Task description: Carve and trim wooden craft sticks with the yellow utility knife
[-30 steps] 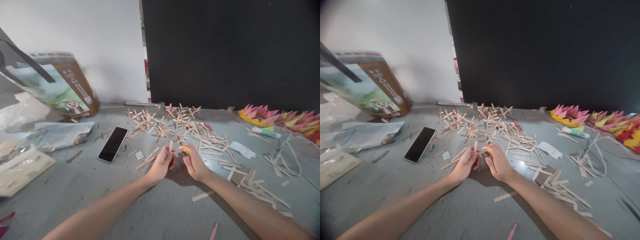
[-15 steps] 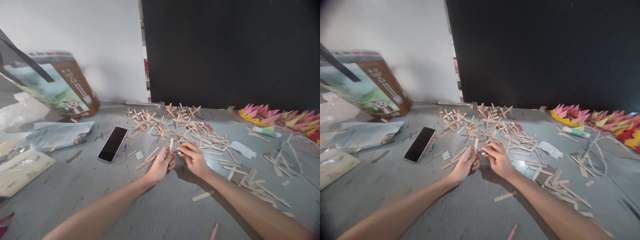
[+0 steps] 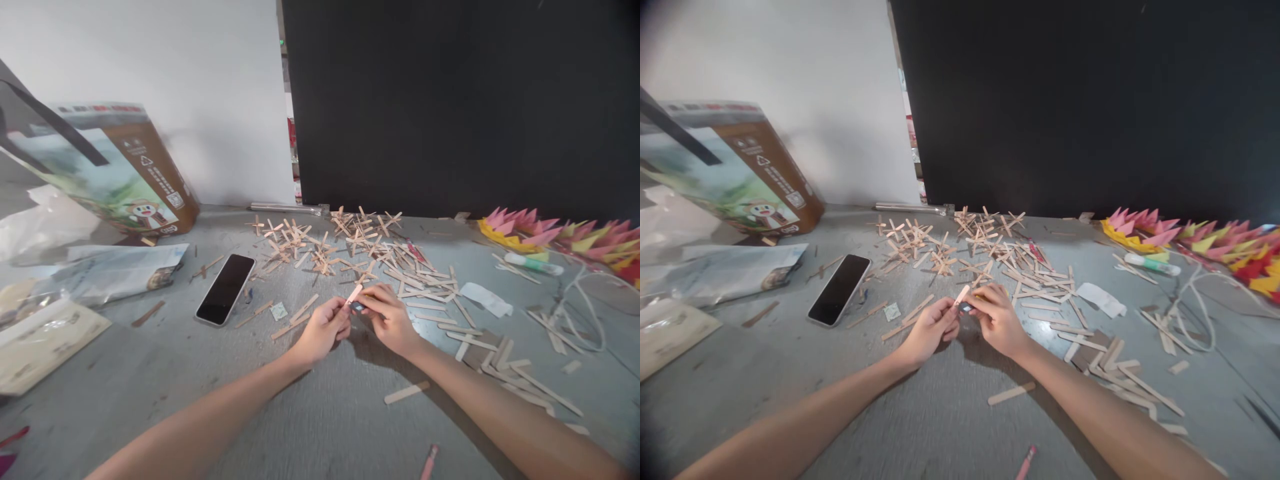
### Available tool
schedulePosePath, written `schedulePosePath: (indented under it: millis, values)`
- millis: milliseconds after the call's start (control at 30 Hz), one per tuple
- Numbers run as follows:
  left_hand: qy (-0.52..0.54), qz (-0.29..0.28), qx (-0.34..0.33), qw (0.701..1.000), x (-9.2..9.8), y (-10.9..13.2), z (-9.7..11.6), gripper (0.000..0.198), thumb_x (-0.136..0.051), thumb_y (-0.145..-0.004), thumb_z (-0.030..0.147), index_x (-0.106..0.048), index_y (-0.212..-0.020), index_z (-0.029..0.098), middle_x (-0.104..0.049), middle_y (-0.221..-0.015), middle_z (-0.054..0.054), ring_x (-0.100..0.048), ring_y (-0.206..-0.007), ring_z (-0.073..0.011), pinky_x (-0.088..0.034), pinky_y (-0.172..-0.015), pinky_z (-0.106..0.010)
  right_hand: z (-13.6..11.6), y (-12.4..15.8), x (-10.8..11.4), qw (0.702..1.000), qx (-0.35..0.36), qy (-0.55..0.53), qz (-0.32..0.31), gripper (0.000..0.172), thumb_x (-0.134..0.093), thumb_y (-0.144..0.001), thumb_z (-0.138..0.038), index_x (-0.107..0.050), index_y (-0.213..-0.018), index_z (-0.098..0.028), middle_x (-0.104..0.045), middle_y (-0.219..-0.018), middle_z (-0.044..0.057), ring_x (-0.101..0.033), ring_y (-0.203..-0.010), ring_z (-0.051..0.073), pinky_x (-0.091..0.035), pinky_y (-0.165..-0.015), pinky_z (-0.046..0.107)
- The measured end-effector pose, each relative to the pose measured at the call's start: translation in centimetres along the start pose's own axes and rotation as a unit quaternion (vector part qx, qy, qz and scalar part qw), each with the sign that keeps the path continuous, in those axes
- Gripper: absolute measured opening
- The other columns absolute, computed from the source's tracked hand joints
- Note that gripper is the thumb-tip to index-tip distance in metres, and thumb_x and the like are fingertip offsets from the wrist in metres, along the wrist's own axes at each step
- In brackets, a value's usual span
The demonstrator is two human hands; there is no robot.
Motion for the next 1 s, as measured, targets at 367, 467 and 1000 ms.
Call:
schedulePosePath:
  millis: [367, 467, 1000]
  values:
    - [0.071, 0.012, -0.012, 0.997, -0.2, -0.2, -0.7, 0.045, -0.071, -0.091, 0.055, -0.039, -0.098, 0.024, -0.034, -0.066, 0.012, -0.027, -0.049, -0.0043, -0.022, -0.049, -0.017, 0.1, 0.0, 0.0, 1.0, -0.002, -0.005, -0.005, 0.038, -0.05, -0.099, -0.005, -0.071, -0.121, -0.028, -0.07, -0.103, 0.007, -0.06, -0.096, 0.025, -0.047, -0.085, 0.045]
    - [0.052, 0.004, -0.008, 0.999, -0.2, -0.1, -0.5, 0.045, -0.068, -0.093, 0.057, -0.039, -0.097, 0.024, -0.032, -0.061, 0.013, -0.026, -0.048, -0.0048, -0.021, -0.05, -0.018, 0.1, 0.0, 0.0, 1.0, -0.001, -0.01, 0.0, 0.039, -0.051, -0.099, -0.004, -0.07, -0.122, -0.028, -0.07, -0.104, 0.006, -0.06, -0.095, 0.025, -0.047, -0.085, 0.045]
    - [0.004, -0.018, -0.017, 1.0, -0.3, 0.5, 0.2, 0.038, -0.06, -0.098, 0.055, -0.041, -0.096, 0.023, -0.035, -0.057, 0.013, -0.026, -0.047, -0.0057, -0.019, -0.05, -0.02, -0.2, -0.1, 0.1, 1.0, -0.004, -0.018, 0.001, 0.037, -0.049, -0.098, -0.004, -0.071, -0.118, -0.027, -0.07, -0.104, 0.007, -0.06, -0.094, 0.026, -0.047, -0.083, 0.045]
Point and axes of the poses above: each hand's wrist, its own y-axis away from the middle knuckle, its own x-axis out of the back of the hand, z = x × y, the point moved 2 cm from there along -y, towards the middle knuckle
